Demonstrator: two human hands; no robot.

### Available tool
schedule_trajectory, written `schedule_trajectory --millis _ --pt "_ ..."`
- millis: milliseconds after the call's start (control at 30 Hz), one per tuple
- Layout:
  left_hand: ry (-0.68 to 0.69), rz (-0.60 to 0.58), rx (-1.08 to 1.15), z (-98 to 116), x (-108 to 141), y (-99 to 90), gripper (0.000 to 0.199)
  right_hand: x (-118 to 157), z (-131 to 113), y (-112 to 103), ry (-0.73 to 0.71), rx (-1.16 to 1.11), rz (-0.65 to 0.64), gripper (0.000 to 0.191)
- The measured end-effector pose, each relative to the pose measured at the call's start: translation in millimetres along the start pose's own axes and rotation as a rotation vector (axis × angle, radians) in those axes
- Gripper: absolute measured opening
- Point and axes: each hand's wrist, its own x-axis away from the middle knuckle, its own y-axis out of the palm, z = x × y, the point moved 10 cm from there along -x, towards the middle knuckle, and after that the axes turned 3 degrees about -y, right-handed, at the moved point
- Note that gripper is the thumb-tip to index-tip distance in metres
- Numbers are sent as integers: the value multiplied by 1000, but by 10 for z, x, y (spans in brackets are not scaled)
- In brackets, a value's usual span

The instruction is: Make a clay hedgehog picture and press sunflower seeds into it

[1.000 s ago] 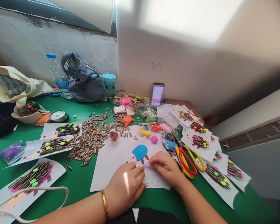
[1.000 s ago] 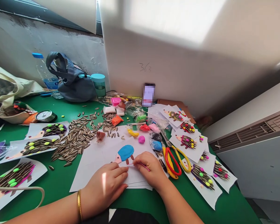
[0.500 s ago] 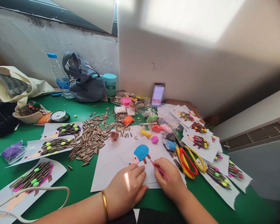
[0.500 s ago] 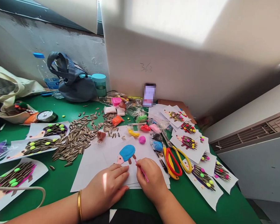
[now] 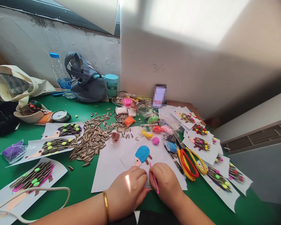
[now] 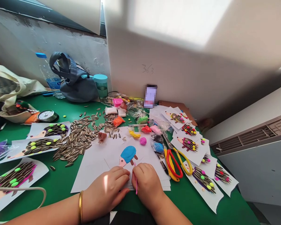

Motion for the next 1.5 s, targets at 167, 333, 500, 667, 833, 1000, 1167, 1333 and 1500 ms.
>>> schedule_trajectory --millis 167,333,500,667,833,1000,1167,1333,1500 --pt "19 61 12 19 0 -56 9 7 -21 40 -17 -4 -27 20" --pt "36 99 22 32 7 -74 8 -4 -1 2 -4 -12 -28 18" --pt "22 65 23 10 15 -30 9 -13 207 -186 72 -27 100 16" --pt "2 19 15 -13 15 14 7 -23 291 -75 89 -52 21 14" --pt "-1 11 7 -22 1 28 9 -39 225 -52 61 -7 18 15" --pt "22 65 -6 4 4 -33 10 -25 225 -89 48 33 46 13" --pt "38 93 -75 35 -2 -100 3 21 316 -225 91 35 121 10" --pt "26 76 -124 31 -17 -117 5 48 324 -161 55 58 -22 19" --pt "25 67 -134 38 -18 -121 4 95 345 -158 40 37 -181 38"
